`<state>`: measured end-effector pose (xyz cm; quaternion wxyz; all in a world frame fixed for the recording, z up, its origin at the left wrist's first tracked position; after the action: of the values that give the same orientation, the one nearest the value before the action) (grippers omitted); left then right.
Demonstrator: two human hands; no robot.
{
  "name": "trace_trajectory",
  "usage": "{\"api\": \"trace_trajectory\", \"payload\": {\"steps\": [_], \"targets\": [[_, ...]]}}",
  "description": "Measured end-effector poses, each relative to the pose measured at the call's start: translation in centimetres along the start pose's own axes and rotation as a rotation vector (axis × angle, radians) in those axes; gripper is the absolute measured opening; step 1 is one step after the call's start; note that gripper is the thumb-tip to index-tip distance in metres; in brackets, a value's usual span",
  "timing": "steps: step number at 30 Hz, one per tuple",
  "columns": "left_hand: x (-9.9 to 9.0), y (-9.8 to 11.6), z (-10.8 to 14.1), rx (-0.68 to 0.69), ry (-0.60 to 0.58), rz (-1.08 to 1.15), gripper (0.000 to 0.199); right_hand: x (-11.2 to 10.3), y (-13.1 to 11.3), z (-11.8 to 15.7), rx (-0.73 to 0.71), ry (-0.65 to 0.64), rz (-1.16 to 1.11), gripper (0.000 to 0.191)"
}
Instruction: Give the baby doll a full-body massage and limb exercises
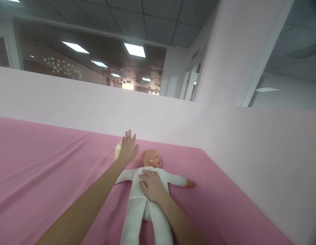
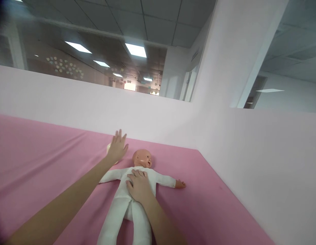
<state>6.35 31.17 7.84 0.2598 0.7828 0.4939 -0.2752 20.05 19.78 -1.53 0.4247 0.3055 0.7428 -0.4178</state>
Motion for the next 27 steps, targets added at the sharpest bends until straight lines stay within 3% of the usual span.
{"api": "trace_trajectory", "payload": {"steps": [5, 8, 12, 14, 18, 20, 25, 27], "targets": [[8.0, 10.0, 1.5, 0.063, -0.367, 0.251, 0.067, -0.3, -0.3, 0.1, 0.039, 0.009, 0.043, 0.031], [10.2, 11.9, 2.3, 0.045, -0.395, 0.239, 0.064, -0.7, 0.0, 0.3, 0.052, 0.019, 0.003, 0.029], [10.3, 9.5, 3.1, -0.063, -0.261, 0.303, 0.056, -1.3, 1.1, 0.0, 0.080, 0.044, -0.095, 0.018], [10.2, 7.7, 3.7, -0.104, -0.188, 0.405, 0.055, -1.9, 2.3, -0.7, 0.134, 0.086, -0.187, 0.025], [9.8, 5.5, 5.0, -0.048, -0.006, 0.649, 0.055, -4.9, 4.5, -2.6, 0.115, 0.390, -0.370, 0.031], [10.1, 5.3, 5.4, 0.006, 0.018, 0.733, 0.055, -5.4, 5.1, -4.0, 0.066, 0.450, -0.360, 0.041], [11.0, 5.1, 5.4, 0.030, 0.010, 0.850, 0.056, -2.7, 7.9, -8.2, 0.087, 0.286, -0.350, 0.053], [11.0, 5.0, 5.2, 0.037, 0.014, 0.889, 0.054, -1.9, 9.1, -8.9, 0.081, 0.275, -0.414, 0.058]]}}
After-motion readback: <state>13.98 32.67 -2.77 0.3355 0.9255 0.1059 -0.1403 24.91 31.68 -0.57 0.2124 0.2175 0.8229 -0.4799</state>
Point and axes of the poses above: each hand's wrist, its own z-axis away from the middle knuckle, its own x-axis out of the palm, y = z × x, the point moved 10 cm from there along -z, towards the middle knuckle, and after that the axes turned 7 degrees about x, right-handed, at the moved point
